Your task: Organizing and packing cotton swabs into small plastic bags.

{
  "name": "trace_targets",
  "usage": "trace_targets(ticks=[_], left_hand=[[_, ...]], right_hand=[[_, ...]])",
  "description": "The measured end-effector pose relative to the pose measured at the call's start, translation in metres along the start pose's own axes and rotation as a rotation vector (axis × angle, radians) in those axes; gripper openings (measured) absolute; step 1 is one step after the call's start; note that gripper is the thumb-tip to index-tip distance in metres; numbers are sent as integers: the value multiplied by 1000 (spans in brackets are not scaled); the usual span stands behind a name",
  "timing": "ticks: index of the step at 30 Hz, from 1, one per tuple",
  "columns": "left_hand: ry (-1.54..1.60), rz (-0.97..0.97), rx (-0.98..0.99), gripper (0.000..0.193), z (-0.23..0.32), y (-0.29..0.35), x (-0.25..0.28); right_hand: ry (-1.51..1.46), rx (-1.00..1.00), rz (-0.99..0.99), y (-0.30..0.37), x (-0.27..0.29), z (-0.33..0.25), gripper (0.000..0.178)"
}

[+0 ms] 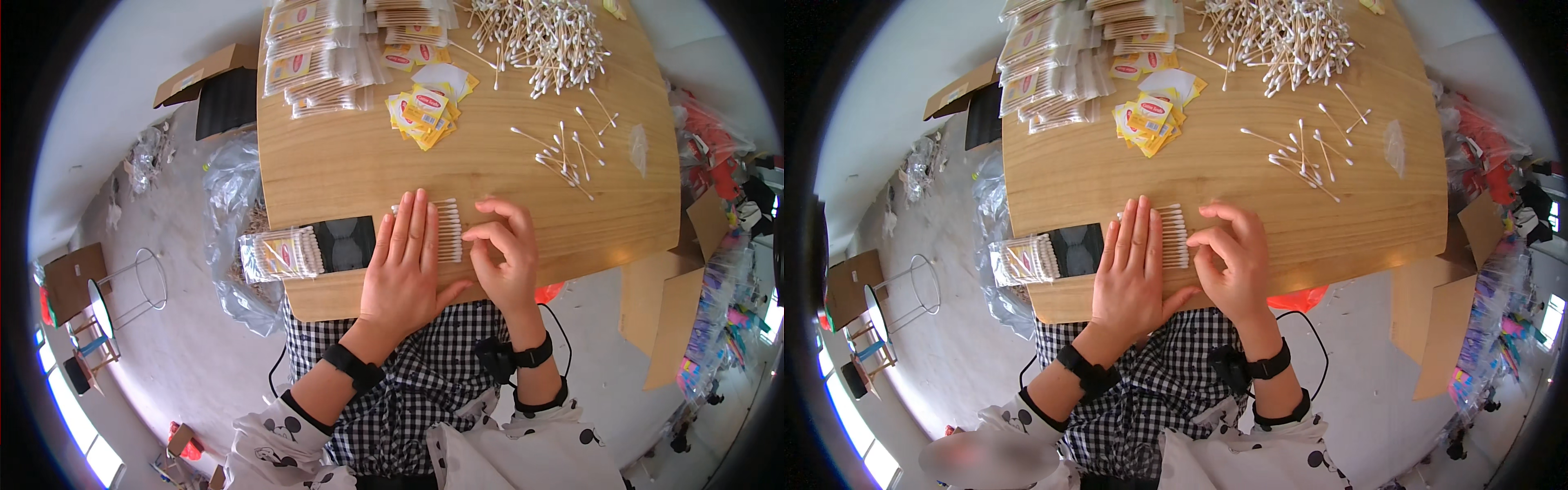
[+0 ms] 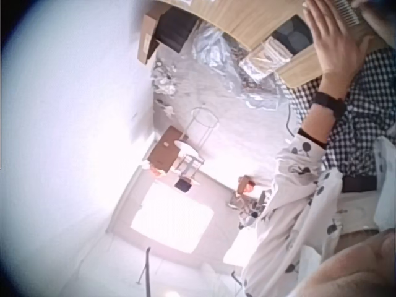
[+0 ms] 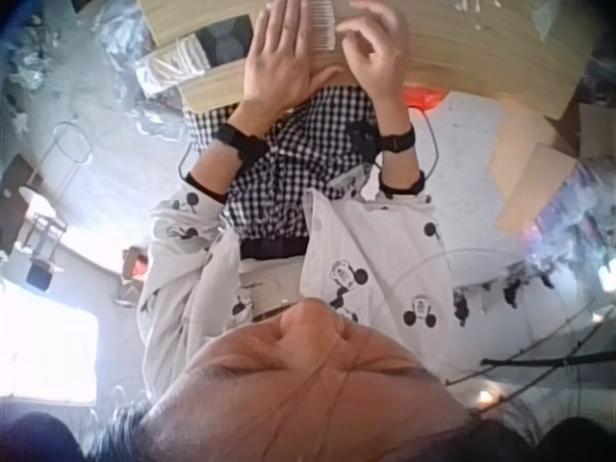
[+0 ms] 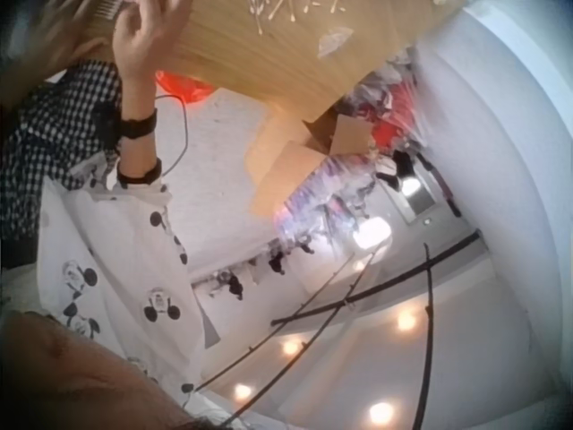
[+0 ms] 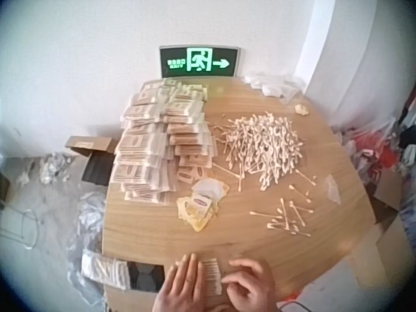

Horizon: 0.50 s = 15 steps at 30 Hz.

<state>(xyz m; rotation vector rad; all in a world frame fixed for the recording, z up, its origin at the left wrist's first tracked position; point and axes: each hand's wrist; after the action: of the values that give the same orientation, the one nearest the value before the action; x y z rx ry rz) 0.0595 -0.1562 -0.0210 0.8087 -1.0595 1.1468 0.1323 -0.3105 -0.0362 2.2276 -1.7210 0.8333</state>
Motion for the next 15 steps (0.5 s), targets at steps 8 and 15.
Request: trace_targets(ticks=[8,15], left_hand=[[8,26,-11,99,-1,2,-4],[13,40,-11,97,-1,1,-2]], right_hand=[[173,96,-220,-18,13,-13,18],[470,297,-453,-46,23,-32,11]])
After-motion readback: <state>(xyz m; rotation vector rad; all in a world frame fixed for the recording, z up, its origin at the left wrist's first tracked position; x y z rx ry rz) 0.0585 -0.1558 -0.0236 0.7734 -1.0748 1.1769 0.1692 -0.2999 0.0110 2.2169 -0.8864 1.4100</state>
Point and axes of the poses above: each hand's wrist, its own y-axis away from the middle knuckle, its own x-axis out of the back of the hand, z = x × y, and after that the axes turned 9 degrees about -x, right-handed
